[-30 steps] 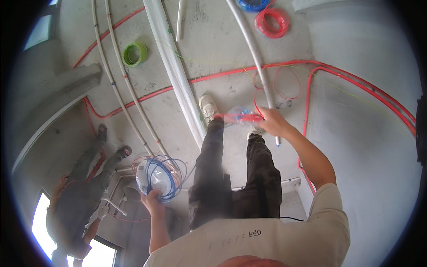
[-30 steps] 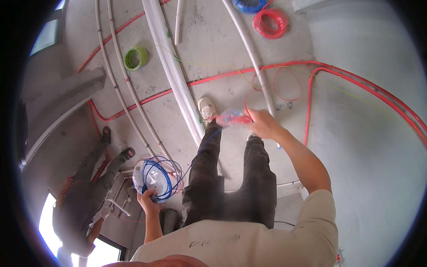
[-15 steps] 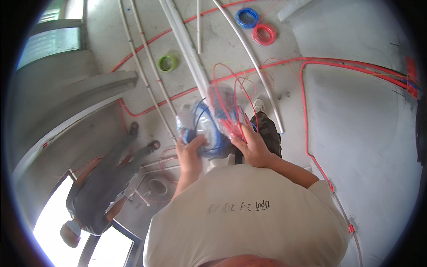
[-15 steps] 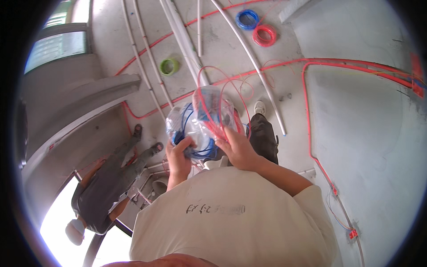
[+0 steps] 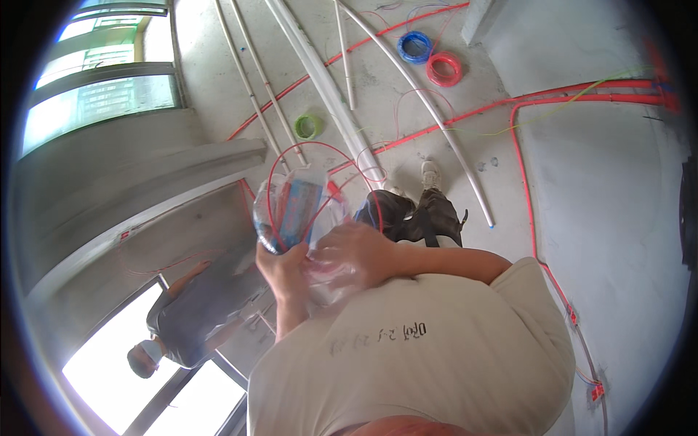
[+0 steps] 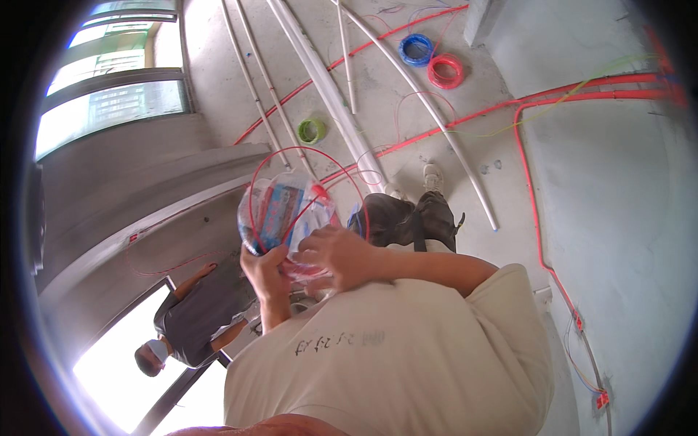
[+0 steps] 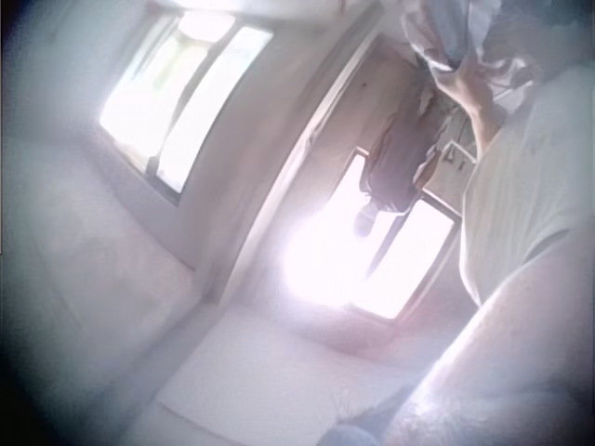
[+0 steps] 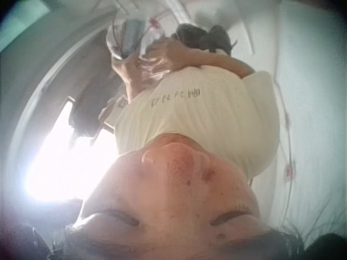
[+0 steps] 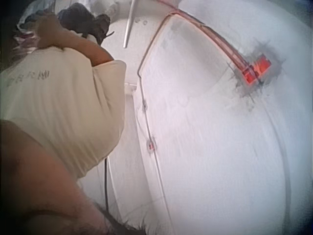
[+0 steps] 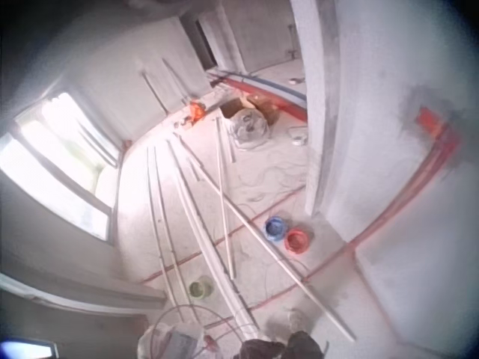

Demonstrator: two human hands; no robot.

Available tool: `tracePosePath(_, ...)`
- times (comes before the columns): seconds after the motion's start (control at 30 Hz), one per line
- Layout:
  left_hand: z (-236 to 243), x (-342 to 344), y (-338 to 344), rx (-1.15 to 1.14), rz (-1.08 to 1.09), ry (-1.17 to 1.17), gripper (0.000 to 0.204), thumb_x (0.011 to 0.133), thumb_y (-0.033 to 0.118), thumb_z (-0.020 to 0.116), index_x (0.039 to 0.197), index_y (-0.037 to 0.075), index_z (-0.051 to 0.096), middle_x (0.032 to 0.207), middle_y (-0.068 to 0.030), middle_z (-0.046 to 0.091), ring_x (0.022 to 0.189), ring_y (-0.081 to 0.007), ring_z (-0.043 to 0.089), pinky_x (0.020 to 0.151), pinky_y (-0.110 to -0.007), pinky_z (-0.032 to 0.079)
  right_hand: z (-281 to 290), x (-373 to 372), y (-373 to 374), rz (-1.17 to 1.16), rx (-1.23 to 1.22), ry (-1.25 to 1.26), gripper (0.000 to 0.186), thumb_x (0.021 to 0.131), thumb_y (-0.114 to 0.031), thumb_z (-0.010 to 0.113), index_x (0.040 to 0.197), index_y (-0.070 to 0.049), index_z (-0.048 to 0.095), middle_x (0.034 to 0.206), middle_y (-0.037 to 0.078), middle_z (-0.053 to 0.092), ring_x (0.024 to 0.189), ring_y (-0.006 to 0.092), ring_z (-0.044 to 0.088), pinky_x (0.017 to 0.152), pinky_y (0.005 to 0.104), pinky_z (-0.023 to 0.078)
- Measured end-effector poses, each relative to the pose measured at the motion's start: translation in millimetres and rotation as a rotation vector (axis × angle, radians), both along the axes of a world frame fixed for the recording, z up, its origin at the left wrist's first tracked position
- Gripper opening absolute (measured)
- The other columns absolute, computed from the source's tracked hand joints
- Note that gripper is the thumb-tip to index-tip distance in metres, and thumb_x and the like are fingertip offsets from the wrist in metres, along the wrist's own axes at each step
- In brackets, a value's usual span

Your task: The person walks through a construction site, picks up spools of red and blue electrical wire, and installs wires into a red wall-mounted electrical box. The person strips wire ends and feeds them into the box, then pulls additional wire from spools to continue the installation.

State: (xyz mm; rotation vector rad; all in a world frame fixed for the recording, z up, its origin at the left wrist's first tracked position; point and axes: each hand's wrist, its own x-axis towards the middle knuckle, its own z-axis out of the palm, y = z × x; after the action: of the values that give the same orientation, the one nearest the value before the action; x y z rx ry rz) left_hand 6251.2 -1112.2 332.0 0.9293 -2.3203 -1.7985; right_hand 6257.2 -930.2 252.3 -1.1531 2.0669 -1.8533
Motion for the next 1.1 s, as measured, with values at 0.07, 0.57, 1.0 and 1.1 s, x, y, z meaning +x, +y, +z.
tracePosePath(0.07,42,-2,-15,-0.111,-0.025,0.013,0.057,0.060,-0.008,0.067,0.117,-0.006,0.063,0.098,-0.0058,0.067,0.079,-0.0157,0.063,0.073,-0.027,0.051,-28,-9,-7,-0.261,-0.064,-0.215,0.060,0.085,-0.034,0.081,0.133,-0.007,0.058,0.128,0.014,0.062,0.116,0.0376,0.059,0.100,0.0514,0.045)
tracePosePath(0.57,234,1,-338,-0.532,0.565,0.663,0.074,0.069,0.002,0.071,0.140,-0.005,0.053,0.115,-0.0137,0.063,0.098,-0.0249,0.062,0.091,-0.034,0.050,-270,-215,-119,-0.419,0.174,-0.620,0.024,0.097,-0.025,0.066,0.102,-0.003,0.073,0.081,0.009,0.071,0.072,0.0168,0.065,0.067,0.0369,0.053)
tracePosePath(1.0,163,-130,-571,-0.614,0.582,0.783,0.069,0.070,0.001,0.073,0.138,-0.005,0.059,0.105,-0.0105,0.067,0.068,-0.0157,0.057,0.055,-0.027,0.045,-195,-307,-64,-1.292,-0.198,-0.692,0.024,0.102,-0.026,0.060,0.106,-0.003,0.068,0.072,0.002,0.062,0.054,0.0128,0.060,0.045,0.0248,0.045)
tracePosePath(1.1,137,-199,-584,-0.411,0.328,0.725,0.070,0.070,0.000,0.068,0.138,-0.006,0.057,0.121,-0.0149,0.064,0.097,-0.0259,0.064,0.082,-0.033,0.052,-91,-343,-110,-1.339,-0.066,-0.547,0.026,0.100,-0.028,0.067,0.103,-0.002,0.069,0.073,0.001,0.064,0.056,0.0090,0.060,0.043,0.0247,0.041)
